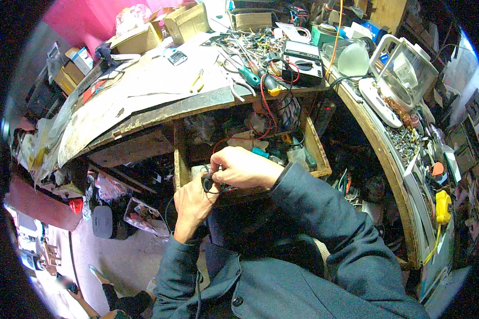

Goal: The person sits on the floor and manipulates a small black electronic device with wires, repeatedly plugging and unplugging a connector while handling the device and its cable.

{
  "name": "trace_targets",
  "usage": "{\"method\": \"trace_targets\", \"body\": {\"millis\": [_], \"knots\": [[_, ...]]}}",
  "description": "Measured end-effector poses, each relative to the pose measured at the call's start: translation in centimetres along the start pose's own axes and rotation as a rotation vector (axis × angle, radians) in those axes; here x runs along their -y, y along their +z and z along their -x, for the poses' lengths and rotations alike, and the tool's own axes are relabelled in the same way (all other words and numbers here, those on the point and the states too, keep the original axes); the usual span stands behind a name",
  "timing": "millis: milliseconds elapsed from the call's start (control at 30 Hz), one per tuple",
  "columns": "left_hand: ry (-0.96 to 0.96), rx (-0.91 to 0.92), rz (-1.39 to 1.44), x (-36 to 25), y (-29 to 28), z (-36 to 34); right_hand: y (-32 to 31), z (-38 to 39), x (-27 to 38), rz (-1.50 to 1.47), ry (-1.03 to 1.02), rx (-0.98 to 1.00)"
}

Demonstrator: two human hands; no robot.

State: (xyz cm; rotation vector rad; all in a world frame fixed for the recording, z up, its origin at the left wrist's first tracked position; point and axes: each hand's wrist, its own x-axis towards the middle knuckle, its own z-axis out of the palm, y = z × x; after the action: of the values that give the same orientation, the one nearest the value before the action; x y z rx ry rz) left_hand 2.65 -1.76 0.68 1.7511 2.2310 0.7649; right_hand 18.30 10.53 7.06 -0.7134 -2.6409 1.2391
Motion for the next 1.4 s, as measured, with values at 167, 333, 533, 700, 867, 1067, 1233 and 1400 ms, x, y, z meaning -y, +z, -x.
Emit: {"method": "trace_targets", "body": {"millis": [167,333,533,700,867,1067,1233,1400], "knots": [[0.010,-0.052,-0.008,0.5,1.0,-0.2,-0.2,0.6,0.5,-0.033,0.022,-0.003],[-0.080,-0.020,-0.044,-0.6,0.4,-0.2,0.6,1.1,-0.2,0.034,-0.054,-0.088],[-0.086,-0.009,-0.131,-0.6,0.8,-0.4,2.5,1.3,-0.8,0.064,-0.024,-0.237],[-0.098,0.006,-0.155,-1.0,0.6,-0.4,3.5,1.6,-0.2,0.024,0.019,-0.337],[-0.107,0.005,-0.151,-0.9,0.8,-0.4,5.0,1.7,-0.7,0.058,0.002,-0.434],[-0.083,-0.002,-0.186,-1.2,0.5,-0.2,4.7,1.7,0.0,0.082,-0.002,-0.424],[-0.055,-0.038,-0.180,-0.8,1.1,-0.3,2.1,0.8,0.4,0.145,0.046,-0.217],[-0.038,-0.041,-0.187,-0.9,0.9,-0.2,4.8,1.7,0.6,0.179,0.023,-0.391]]}}
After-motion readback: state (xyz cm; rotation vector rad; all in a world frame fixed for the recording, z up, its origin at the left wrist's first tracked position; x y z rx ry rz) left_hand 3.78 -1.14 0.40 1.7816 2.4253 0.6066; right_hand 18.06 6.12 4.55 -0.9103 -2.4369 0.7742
